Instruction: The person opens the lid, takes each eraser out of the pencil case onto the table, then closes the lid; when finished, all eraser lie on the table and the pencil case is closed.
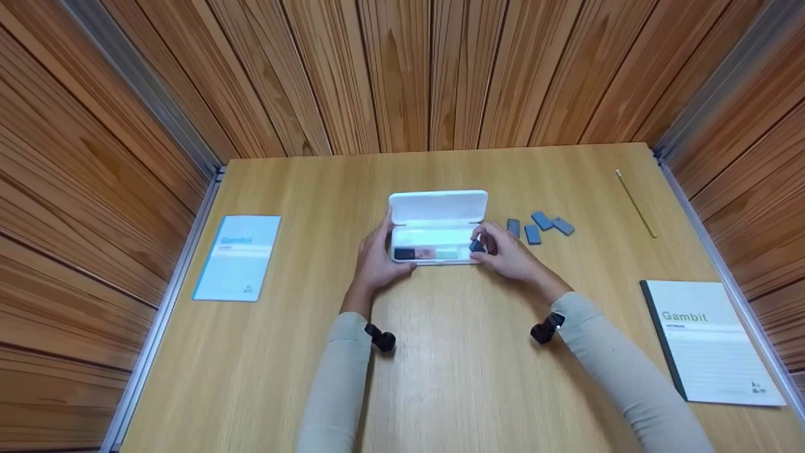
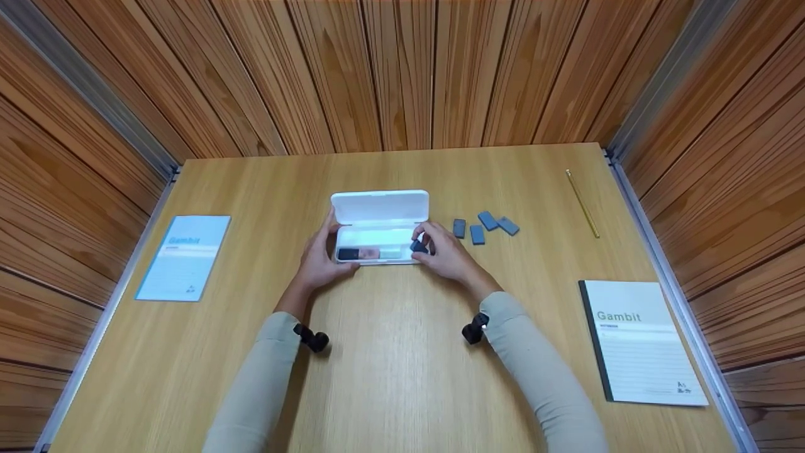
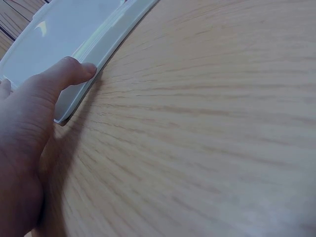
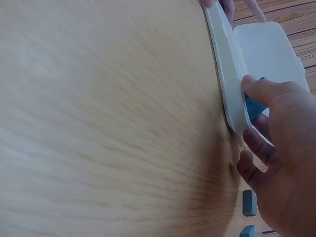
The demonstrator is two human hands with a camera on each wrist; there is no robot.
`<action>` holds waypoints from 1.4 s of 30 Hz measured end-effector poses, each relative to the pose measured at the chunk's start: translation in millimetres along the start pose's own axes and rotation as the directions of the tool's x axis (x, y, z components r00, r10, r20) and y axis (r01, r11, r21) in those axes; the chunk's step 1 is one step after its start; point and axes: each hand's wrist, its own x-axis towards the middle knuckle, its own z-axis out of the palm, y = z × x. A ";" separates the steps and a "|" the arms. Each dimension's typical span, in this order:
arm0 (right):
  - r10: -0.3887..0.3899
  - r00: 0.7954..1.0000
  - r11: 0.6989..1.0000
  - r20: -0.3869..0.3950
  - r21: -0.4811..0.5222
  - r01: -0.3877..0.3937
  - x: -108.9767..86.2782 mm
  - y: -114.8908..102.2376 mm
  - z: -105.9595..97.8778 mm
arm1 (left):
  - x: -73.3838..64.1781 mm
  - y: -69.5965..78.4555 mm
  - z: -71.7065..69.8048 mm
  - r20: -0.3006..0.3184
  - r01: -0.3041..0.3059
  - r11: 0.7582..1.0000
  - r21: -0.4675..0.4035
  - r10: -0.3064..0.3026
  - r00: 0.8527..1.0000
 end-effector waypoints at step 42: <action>0.088 0.956 0.995 -0.279 -0.013 -0.095 -70.3 73.5 -85.1 | -0.2 2.2 -0.7 -0.003 -0.008 1.000 0.013 0.008 1.000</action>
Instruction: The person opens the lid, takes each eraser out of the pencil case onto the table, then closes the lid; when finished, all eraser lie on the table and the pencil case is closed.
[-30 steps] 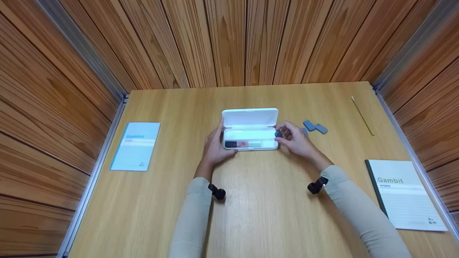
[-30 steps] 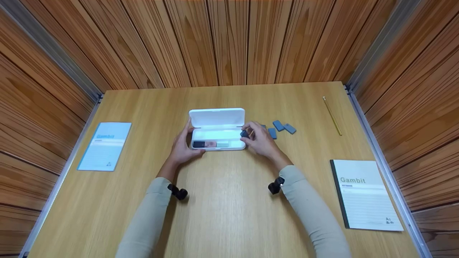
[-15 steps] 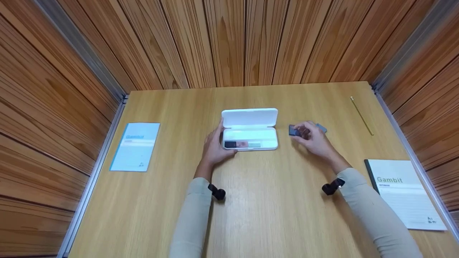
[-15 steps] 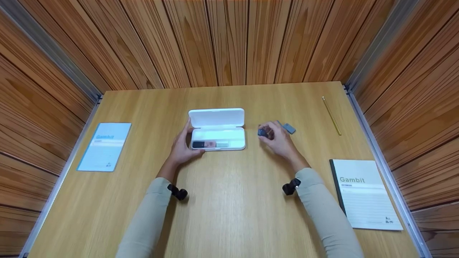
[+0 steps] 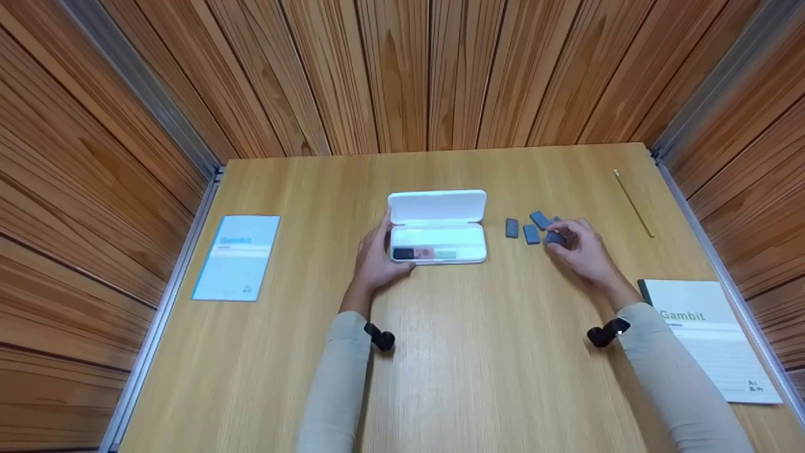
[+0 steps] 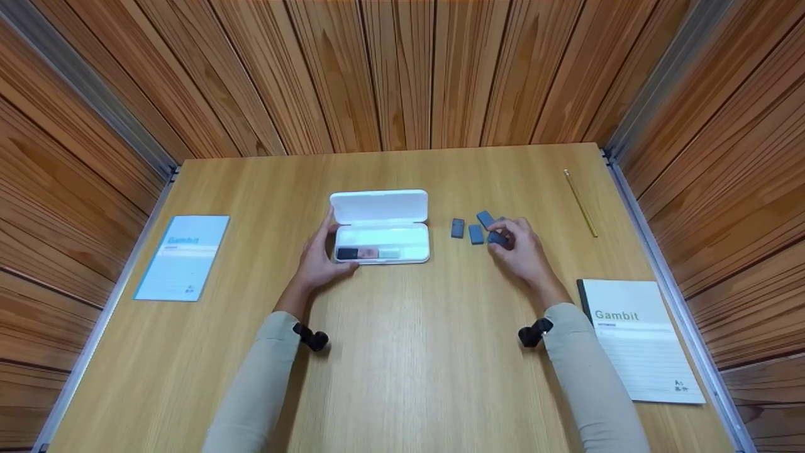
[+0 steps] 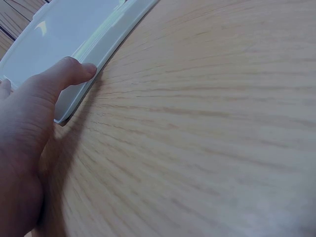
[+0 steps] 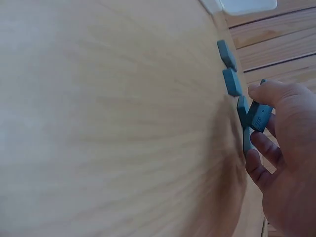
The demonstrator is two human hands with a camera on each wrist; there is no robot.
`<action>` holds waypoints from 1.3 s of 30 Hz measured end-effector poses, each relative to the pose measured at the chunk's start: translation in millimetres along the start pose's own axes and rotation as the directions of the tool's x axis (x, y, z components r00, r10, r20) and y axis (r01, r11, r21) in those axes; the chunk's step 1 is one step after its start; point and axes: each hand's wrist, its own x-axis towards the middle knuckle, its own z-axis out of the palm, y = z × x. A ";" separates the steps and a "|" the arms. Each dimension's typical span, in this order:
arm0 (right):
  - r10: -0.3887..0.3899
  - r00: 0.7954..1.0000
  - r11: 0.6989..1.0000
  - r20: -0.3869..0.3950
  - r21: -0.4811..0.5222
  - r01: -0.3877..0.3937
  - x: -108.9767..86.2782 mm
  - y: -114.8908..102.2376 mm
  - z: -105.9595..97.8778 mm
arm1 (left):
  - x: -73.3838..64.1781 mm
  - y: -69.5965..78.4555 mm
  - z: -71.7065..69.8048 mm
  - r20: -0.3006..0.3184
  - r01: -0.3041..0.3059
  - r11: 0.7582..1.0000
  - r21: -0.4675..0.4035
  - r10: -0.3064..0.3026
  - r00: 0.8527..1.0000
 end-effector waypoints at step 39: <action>-0.043 0.997 0.999 0.065 -0.011 0.044 -1.8 -19.1 12.2 | -0.6 1.5 0.3 -0.002 0.022 1.000 0.018 -0.022 1.000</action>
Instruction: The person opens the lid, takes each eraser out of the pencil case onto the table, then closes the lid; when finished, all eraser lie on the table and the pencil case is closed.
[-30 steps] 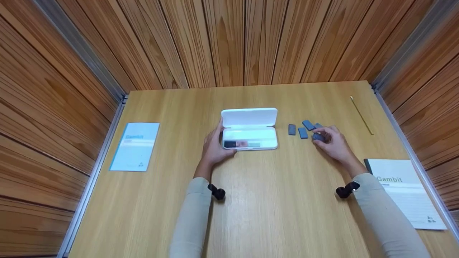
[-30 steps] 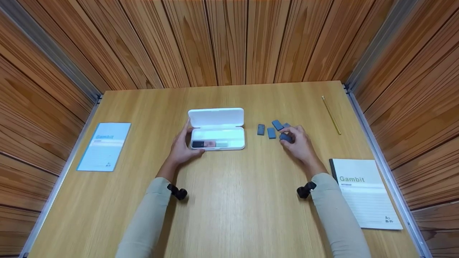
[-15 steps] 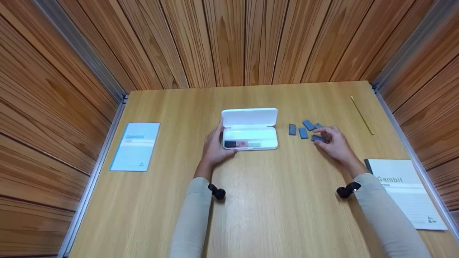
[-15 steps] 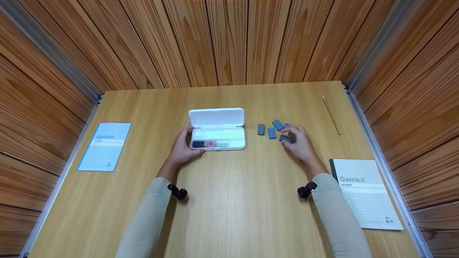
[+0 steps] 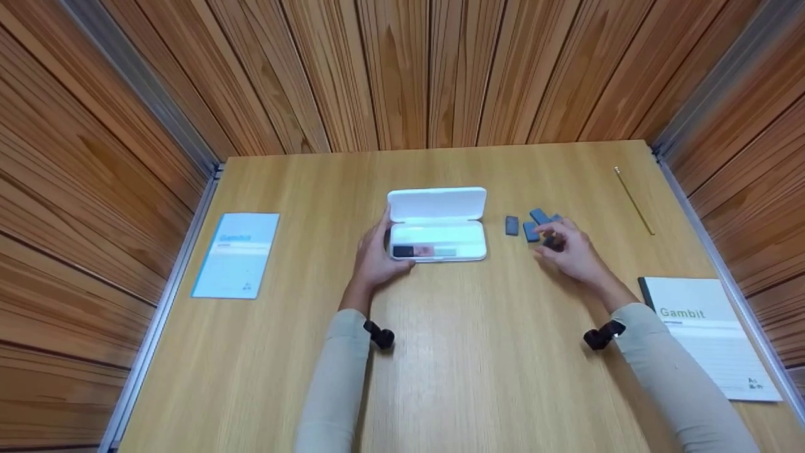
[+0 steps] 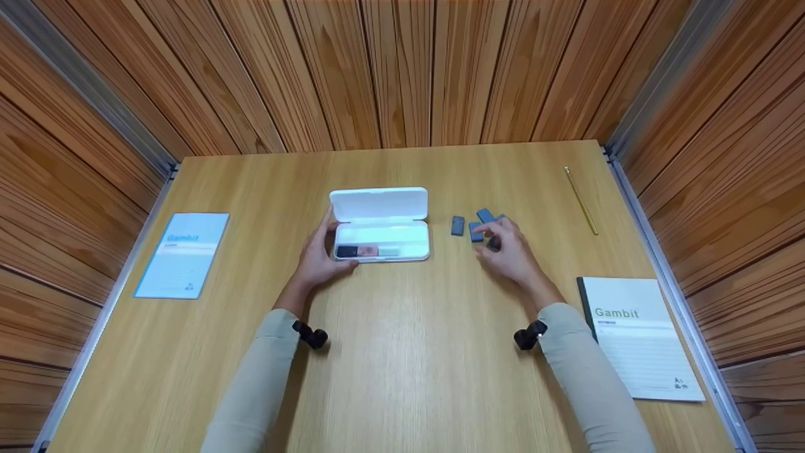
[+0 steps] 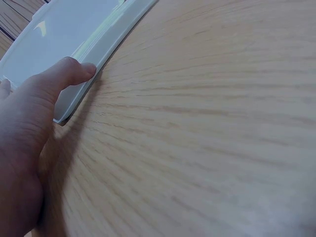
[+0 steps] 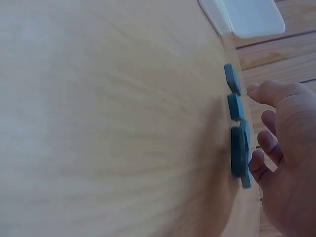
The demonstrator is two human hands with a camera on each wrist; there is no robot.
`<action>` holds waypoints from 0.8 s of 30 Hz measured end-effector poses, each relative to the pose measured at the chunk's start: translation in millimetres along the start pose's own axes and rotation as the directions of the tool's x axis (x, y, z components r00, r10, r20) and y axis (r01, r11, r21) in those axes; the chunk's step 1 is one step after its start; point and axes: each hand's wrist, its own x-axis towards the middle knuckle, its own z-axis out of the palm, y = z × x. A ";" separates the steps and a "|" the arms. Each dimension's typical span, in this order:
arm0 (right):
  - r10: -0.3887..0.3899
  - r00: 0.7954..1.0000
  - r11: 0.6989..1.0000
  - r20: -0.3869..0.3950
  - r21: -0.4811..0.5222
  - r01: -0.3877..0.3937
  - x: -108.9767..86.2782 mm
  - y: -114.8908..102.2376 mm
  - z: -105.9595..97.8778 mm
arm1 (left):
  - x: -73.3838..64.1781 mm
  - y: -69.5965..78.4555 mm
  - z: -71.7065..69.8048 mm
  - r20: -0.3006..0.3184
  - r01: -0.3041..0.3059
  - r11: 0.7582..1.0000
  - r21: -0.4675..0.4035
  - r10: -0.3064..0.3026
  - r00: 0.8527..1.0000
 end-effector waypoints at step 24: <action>-0.058 0.960 0.997 0.274 -0.024 0.067 28.8 -68.3 60.8 | -0.2 -0.3 -0.2 -0.001 -0.008 1.000 -0.008 0.008 1.000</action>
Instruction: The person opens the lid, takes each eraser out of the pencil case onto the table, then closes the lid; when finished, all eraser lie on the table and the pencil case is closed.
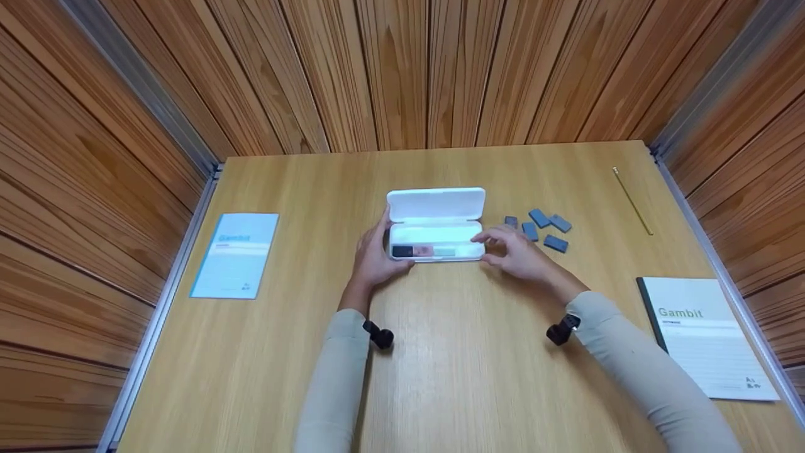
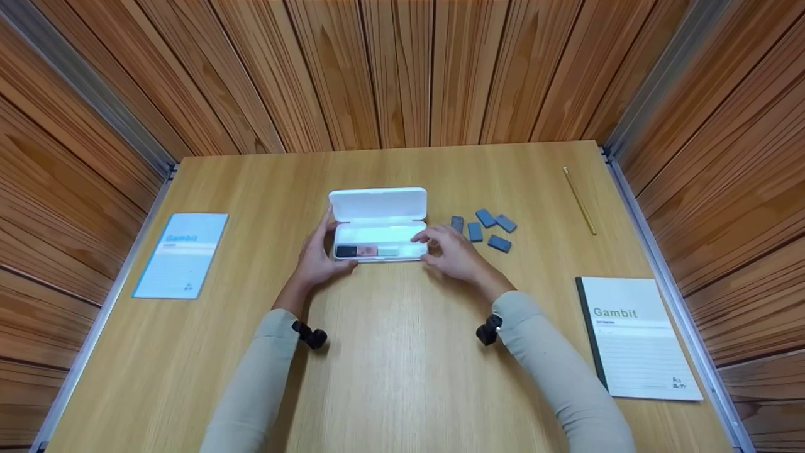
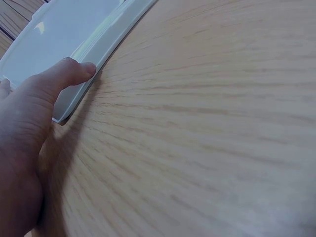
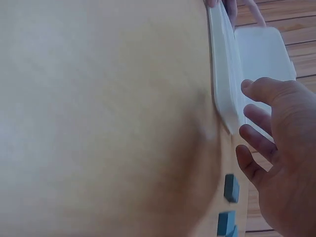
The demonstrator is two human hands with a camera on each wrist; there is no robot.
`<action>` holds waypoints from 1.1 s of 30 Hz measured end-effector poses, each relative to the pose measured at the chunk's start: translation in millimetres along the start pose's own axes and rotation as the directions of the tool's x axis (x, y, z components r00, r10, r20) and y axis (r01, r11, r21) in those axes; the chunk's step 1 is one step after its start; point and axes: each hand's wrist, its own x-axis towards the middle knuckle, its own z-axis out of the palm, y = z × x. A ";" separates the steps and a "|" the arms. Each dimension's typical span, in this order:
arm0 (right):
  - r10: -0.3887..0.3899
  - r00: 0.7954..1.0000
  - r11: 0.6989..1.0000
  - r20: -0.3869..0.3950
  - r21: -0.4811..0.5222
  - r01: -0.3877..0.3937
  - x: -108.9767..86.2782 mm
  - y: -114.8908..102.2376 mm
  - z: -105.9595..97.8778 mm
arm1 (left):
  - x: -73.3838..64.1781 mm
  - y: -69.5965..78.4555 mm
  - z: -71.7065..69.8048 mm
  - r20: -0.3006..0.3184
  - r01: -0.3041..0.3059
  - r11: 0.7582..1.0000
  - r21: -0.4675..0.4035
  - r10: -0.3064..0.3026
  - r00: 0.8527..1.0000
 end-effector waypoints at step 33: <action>0.013 0.997 0.994 0.071 0.111 -0.021 34.8 -21.6 42.8 | 1.6 -1.7 0.9 0.001 0.014 1.000 -0.014 -0.014 1.000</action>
